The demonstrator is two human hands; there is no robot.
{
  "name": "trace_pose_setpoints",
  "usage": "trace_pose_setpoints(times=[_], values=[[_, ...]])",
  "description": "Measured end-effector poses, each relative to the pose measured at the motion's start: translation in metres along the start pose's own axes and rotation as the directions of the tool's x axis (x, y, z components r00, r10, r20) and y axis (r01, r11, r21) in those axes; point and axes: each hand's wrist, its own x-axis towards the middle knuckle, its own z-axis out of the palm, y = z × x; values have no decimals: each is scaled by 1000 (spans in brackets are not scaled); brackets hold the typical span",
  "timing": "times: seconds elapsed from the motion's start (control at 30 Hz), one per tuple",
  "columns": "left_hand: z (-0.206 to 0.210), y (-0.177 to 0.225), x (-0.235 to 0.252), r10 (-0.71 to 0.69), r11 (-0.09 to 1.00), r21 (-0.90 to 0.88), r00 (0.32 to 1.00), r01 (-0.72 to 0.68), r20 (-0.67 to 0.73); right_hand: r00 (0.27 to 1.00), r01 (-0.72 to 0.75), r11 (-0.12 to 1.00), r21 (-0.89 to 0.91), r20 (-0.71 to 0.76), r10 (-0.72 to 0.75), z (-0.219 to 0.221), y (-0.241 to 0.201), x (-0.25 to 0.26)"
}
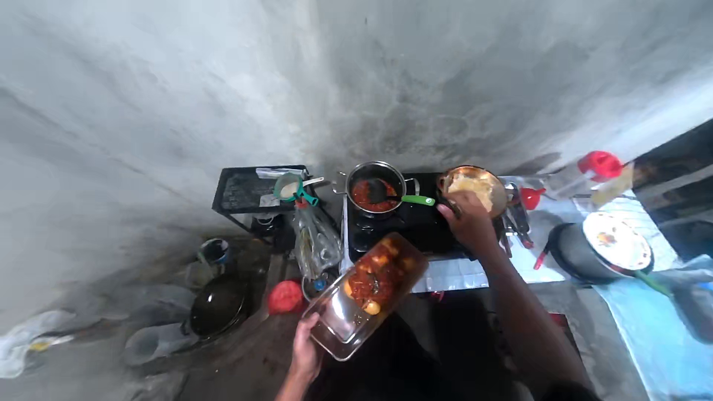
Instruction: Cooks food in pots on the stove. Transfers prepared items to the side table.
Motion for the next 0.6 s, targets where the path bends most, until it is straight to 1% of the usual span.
trace_pose_setpoints(times=[0.03, 0.07, 0.13, 0.2, 0.23, 0.27, 0.3, 0.33, 0.37, 0.43, 0.5, 0.53, 0.6], values=[[-8, 1, -3, 24, 1000, -9, 999, -24, -47, 997, 8, 998, -55, 77, -4, 17, -11, 29], [-14, 0, -4, 53, 998, -26, 994, -55, -92, 986, -9, 993, -118, 163, 28, 32, -22, 51], [-21, -1, -6, 99, 993, -44, 980, -108, -172, 934, -39, 957, -288, 329, 138, 51, -49, 79], [-25, -2, -10, 121, 987, -67, 958, -143, -259, 878, -14, 886, -463, 419, 233, 55, -78, 89], [-28, -5, -12, 120, 985, -88, 950, -151, -289, 872, 9, 851, -525, 421, 250, 54, -90, 89], [-32, -10, -12, 117, 982, -108, 943, -158, -310, 889, 52, 823, -565, 402, 219, 51, -98, 88], [-36, -14, -11, 115, 979, -123, 938, -163, -327, 916, 115, 805, -582, 375, 140, 45, -101, 89], [-39, -17, -11, 114, 976, -135, 934, -168, -339, 938, 191, 786, -589, 345, 31, 39, -101, 91], [-41, -19, -11, 111, 974, -148, 929, -173, -354, 943, 249, 760, -600, 328, -50, 30, -101, 93], [-40, -20, -7, 108, 972, -151, 917, -178, -385, 945, 305, 727, -615, 292, -150, 17, -105, 99], [-35, -17, -3, 125, 976, -113, 900, -188, -418, 932, 361, 708, -607, 237, -272, 22, -102, 102], [-31, -16, -1, 132, 976, -101, 892, -193, -431, 914, 401, 693, -599, 216, -343, 29, -98, 104], [-21, -15, 3, 142, 973, -101, 882, -209, -450, 853, 497, 650, -575, 186, -488, 47, -88, 107]])
